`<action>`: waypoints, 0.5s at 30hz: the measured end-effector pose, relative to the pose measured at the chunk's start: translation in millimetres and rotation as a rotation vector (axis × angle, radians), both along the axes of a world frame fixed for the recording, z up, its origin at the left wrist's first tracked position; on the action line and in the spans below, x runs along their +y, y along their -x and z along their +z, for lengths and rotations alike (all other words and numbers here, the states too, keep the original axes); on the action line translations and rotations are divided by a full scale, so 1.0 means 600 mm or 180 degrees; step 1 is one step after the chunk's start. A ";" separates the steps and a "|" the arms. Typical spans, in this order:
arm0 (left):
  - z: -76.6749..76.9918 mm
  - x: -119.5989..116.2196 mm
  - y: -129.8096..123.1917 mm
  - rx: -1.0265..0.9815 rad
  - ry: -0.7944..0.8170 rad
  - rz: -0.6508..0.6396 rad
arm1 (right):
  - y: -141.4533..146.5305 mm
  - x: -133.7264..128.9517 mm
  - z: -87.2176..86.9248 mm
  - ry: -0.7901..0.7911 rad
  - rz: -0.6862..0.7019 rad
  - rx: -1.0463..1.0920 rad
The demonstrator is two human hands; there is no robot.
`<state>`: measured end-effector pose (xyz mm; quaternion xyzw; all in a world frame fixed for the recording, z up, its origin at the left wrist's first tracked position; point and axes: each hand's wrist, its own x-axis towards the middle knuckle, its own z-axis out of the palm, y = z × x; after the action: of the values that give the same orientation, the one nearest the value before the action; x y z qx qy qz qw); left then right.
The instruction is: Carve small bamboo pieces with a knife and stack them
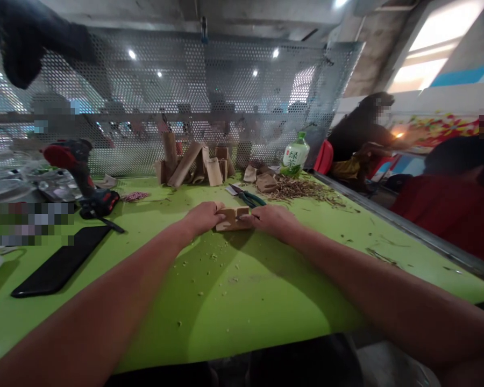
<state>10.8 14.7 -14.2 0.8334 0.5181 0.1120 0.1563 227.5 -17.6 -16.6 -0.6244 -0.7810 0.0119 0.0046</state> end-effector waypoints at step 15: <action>-0.003 0.002 0.001 0.0112 -0.0059 -0.0049 | 0.005 0.009 0.006 0.0321 0.0457 -0.0119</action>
<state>10.3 15.6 -16.1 0.8406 0.5134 0.1009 0.1403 224.3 -12.3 -13.1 -0.5664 -0.8221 0.0399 -0.0422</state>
